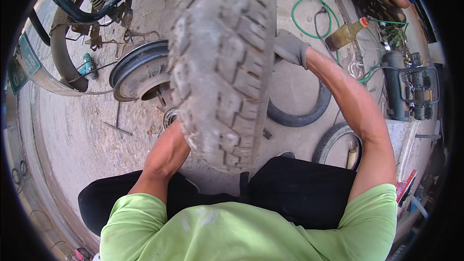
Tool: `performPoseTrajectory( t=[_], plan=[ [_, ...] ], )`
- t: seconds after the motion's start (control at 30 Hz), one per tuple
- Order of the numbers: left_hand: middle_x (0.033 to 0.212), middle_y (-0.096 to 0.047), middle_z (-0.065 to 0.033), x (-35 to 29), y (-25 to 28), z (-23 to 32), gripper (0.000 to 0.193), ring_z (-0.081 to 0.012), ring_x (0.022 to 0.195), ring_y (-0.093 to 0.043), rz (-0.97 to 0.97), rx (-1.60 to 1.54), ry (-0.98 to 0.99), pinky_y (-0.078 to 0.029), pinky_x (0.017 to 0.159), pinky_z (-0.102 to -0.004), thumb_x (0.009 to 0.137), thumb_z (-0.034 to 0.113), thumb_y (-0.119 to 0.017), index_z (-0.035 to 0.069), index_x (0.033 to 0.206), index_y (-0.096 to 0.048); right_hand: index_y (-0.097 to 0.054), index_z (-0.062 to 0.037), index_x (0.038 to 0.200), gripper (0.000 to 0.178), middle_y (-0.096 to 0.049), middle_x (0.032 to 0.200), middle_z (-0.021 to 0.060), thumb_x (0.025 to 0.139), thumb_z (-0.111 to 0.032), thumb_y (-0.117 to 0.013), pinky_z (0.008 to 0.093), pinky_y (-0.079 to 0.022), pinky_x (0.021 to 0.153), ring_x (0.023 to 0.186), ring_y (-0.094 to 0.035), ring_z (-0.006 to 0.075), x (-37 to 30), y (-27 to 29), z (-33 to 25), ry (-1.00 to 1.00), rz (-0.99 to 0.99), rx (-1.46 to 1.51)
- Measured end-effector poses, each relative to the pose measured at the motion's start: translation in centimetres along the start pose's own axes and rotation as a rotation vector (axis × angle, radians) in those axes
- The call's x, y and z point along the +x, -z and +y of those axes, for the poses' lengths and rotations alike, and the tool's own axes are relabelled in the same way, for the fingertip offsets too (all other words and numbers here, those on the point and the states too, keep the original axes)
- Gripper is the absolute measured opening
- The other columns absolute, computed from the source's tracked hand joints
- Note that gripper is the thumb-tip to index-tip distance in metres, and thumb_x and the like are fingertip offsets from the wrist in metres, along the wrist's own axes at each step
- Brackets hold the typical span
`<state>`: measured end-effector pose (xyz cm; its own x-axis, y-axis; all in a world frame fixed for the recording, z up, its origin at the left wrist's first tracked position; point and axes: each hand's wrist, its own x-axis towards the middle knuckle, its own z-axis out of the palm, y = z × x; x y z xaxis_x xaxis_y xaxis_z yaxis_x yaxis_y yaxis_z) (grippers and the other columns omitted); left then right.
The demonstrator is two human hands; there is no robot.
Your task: The person removes a tire from a scooter wheel using a screwdriver and tire levers. They pry the tire bead off the rim, pull out the inner tube, and separate the tire from the rim.
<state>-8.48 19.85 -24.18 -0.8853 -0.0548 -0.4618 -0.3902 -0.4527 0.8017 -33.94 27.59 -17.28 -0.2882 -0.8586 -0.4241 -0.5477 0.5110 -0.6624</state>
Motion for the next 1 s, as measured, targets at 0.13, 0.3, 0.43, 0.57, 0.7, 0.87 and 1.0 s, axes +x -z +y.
performPoseTrajectory(
  t=[0.13,0.3,0.43,0.57,0.7,0.87,1.0],
  plan=[
    [0.113,-0.080,-0.0110,-2.7,0.2,2.4,0.030,-0.0198,0.101,-0.075,-0.100,-0.143,0.126,-0.061,0.093,-0.0353,0.098,0.007,-0.072,-0.005,0.124,-0.076,-0.077,0.0038,0.091,0.033,-0.073,0.079,0.0205,0.091,-0.025,-0.063,0.0421,-0.060,0.070,0.071,-0.075,0.0282,-1.4,-0.1,-1.4,0.051,-0.008,-0.131],
    [0.117,-0.081,-0.0142,-4.5,0.5,3.0,0.027,-0.0188,0.102,-0.077,-0.072,0.065,0.096,-0.059,0.094,-0.0346,0.098,0.008,-0.071,-0.005,0.121,-0.079,-0.076,0.0109,0.085,0.039,-0.073,0.075,0.0195,0.088,-0.027,-0.066,0.0399,-0.062,0.069,0.069,-0.078,0.0246,-4.3,0.0,-6.7,-0.163,-0.006,0.072],
    [0.110,-0.081,-0.0211,-3.5,-0.5,4.4,0.027,-0.0264,0.102,-0.077,0.087,0.845,0.049,-0.058,0.092,-0.0368,0.098,0.017,-0.072,0.002,0.118,-0.081,-0.072,0.0179,0.082,0.047,-0.076,0.077,0.0217,0.087,-0.029,-0.066,0.0386,-0.064,0.070,0.069,-0.079,0.0245,-5.7,-0.8,-7.8,-0.203,-0.014,0.088],
    [0.107,-0.080,-0.0239,-2.0,-1.7,7.9,0.033,-0.0370,0.102,-0.077,0.426,0.991,-0.088,-0.057,0.092,-0.0432,0.091,0.026,-0.076,0.002,0.114,-0.080,-0.076,0.0080,0.086,0.037,-0.074,0.073,0.0194,0.093,-0.025,-0.060,0.0397,-0.064,0.070,0.068,-0.079,0.0260,-4.9,-2.0,-6.3,-0.129,-0.099,-0.051],
    [0.110,-0.079,-0.0244,1.0,0.8,8.7,0.037,-0.0399,0.106,-0.077,0.589,0.912,-0.292,-0.058,0.093,-0.0463,0.091,0.031,-0.078,0.002,0.113,-0.079,-0.076,0.0068,0.091,0.036,-0.076,0.085,0.0203,0.095,-0.025,-0.059,0.0390,-0.065,0.069,0.072,-0.079,0.0249,-5.3,-3.2,-5.4,-0.104,-0.165,-0.085],
    [0.103,-0.082,-0.0189,0.1,3.1,12.4,0.035,-0.0298,0.095,-0.079,0.809,0.779,-0.368,-0.058,0.085,-0.0407,0.100,0.031,-0.075,-0.001,0.113,-0.079,-0.076,0.0059,0.101,0.038,-0.078,0.101,0.0158,0.095,-0.029,-0.061,0.0385,-0.066,0.071,0.081,-0.078,0.0219,-7.5,-4.9,-6.6,-0.287,-0.362,0.312],
    [0.110,-0.081,-0.0210,0.7,6.7,10.4,0.042,-0.0296,0.099,-0.076,0.889,0.700,-0.403,-0.057,0.091,-0.0415,0.103,0.035,-0.070,-0.002,0.119,-0.078,-0.078,0.0019,0.114,0.040,-0.078,0.110,0.0155,0.094,-0.030,-0.064,0.0391,-0.066,0.077,0.089,-0.076,0.0218,-5.4,-8.0,-5.7,-0.271,-0.456,0.559]
  ],
)
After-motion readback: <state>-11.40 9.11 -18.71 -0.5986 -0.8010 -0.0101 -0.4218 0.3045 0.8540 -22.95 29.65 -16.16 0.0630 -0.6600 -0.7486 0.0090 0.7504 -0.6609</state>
